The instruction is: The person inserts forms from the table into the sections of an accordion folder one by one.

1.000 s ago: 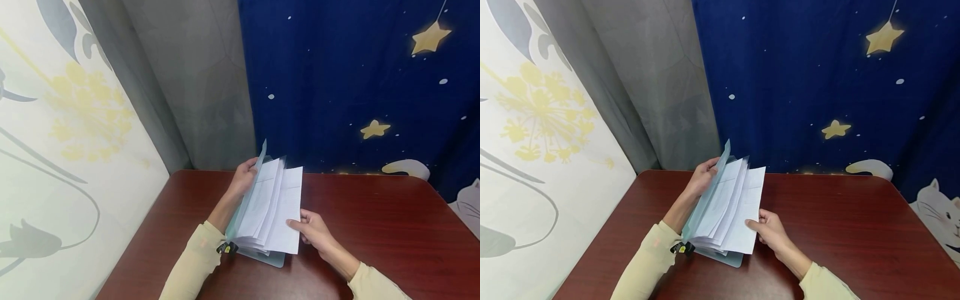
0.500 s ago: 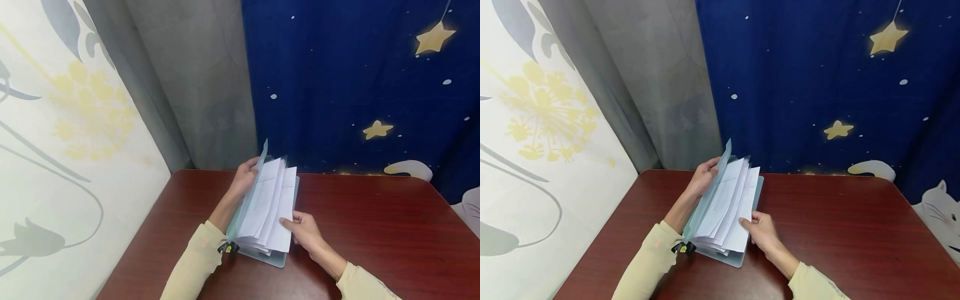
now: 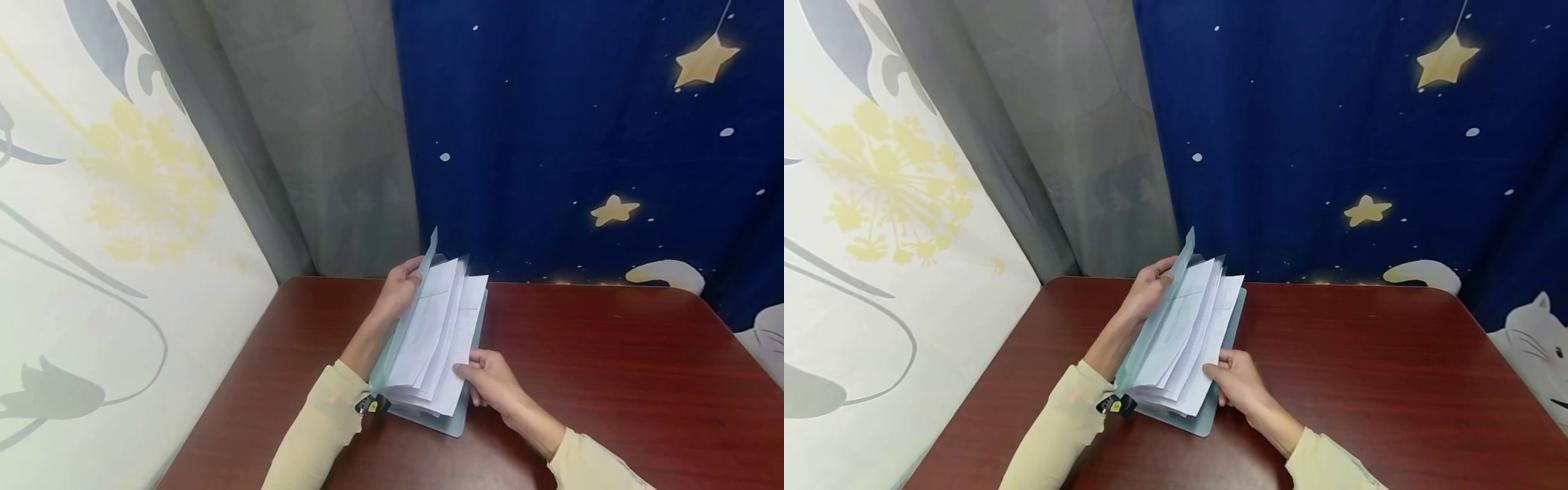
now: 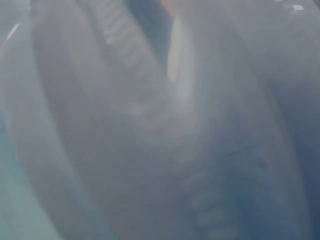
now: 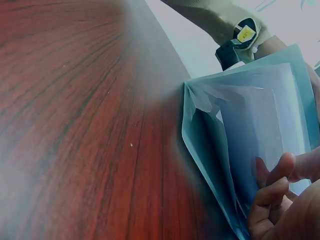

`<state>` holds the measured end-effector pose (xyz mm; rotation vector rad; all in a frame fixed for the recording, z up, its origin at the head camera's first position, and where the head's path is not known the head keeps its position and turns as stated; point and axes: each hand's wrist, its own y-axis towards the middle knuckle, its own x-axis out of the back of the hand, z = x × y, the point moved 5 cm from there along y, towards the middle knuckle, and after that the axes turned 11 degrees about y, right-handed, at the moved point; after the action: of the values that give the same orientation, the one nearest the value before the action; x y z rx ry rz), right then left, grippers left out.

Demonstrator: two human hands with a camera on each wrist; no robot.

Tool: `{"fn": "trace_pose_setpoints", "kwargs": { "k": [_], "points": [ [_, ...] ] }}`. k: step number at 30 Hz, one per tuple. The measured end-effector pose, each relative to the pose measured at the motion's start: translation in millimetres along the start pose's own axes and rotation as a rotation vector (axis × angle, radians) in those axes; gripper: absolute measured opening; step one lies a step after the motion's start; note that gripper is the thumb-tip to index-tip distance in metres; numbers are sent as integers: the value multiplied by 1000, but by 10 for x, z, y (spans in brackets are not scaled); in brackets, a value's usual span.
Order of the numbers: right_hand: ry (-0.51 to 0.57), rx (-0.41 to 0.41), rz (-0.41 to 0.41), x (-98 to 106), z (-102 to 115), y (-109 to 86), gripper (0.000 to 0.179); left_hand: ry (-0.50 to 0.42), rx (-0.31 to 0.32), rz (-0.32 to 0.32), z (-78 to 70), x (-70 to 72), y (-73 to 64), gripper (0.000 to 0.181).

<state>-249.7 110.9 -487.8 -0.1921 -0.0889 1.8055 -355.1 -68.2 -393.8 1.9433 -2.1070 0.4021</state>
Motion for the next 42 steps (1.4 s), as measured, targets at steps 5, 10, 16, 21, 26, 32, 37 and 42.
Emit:
{"fn": "trace_pose_setpoints", "kwargs": {
  "k": [5,10,16,21,26,32,37,42],
  "points": [
    [20,28,27,-70,-32,55,40,-5,-4,-8,-7,-3,4,49],
    [17,26,41,-144,-62,109,38,-25,-9,-1,-13,-5,-13,49],
    [-27,14,32,-182,-96,157,31,-41,-10,2,9,-12,-9,49],
    [-53,12,20,-183,-92,185,30,-48,-23,5,15,-28,-11,49],
    [-63,6,14,-180,-91,211,31,-53,-38,19,17,-40,-24,49],
    [-55,10,9,-131,-83,201,33,-49,-19,23,4,-65,-34,49],
    [-35,21,-35,-54,-54,194,37,-27,-18,-15,-2,-112,-15,50],
    [-38,26,-115,56,-21,165,38,-19,-26,-35,-25,-179,0,49]
  ]
}}
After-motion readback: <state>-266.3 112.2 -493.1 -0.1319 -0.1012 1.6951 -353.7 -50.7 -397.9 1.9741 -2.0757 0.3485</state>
